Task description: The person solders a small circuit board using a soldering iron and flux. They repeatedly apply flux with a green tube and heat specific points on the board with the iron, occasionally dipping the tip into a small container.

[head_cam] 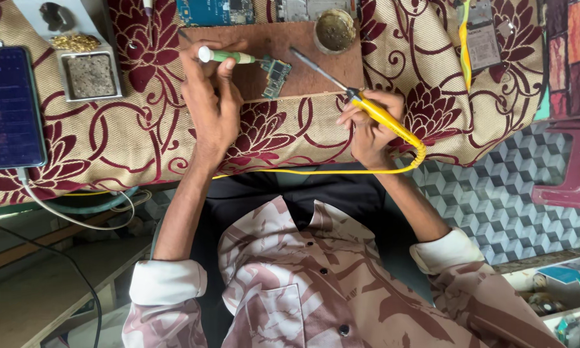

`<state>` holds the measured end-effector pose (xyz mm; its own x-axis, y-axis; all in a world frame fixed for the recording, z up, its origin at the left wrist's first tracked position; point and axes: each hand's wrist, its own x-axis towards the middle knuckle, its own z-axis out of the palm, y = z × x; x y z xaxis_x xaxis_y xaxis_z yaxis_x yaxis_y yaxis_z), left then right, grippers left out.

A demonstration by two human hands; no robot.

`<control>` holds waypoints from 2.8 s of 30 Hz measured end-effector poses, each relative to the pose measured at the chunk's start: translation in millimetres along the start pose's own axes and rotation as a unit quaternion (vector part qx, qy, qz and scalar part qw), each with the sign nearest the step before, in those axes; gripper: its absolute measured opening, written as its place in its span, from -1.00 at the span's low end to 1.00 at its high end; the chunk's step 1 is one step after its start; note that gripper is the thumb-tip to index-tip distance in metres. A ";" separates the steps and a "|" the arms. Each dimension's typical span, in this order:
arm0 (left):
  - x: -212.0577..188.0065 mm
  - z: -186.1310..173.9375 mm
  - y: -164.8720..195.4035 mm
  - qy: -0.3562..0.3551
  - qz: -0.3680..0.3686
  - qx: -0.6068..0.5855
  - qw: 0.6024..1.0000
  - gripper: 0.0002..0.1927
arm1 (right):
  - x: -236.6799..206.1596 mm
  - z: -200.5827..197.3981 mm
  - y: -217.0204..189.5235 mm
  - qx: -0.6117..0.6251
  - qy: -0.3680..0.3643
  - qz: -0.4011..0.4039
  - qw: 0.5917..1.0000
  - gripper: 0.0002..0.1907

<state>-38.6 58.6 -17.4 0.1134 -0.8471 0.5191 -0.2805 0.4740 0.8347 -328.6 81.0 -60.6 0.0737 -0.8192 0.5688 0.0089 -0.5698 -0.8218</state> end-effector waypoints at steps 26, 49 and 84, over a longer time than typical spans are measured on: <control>-0.4 1.0 -6.7 0.023 -0.026 0.023 0.999 -0.77 | 3.7 1.0 -3.1 -0.002 0.038 0.058 0.998 -0.77; -4.5 0.6 -5.9 0.022 -0.010 -0.017 1.000 -0.84 | 10.2 -1.3 1.9 0.057 0.049 0.019 0.997 -0.70; -4.3 4.2 -4.8 0.014 0.014 0.006 1.000 -0.82 | 16.6 0.3 -6.1 0.030 0.050 0.054 0.997 -0.73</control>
<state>-41.8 59.0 -24.4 0.1321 -0.8265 0.5472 -0.2947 0.4943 0.8178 -327.2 70.9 -46.1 -0.0232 -0.8800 0.4743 0.0666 -0.4748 -0.8776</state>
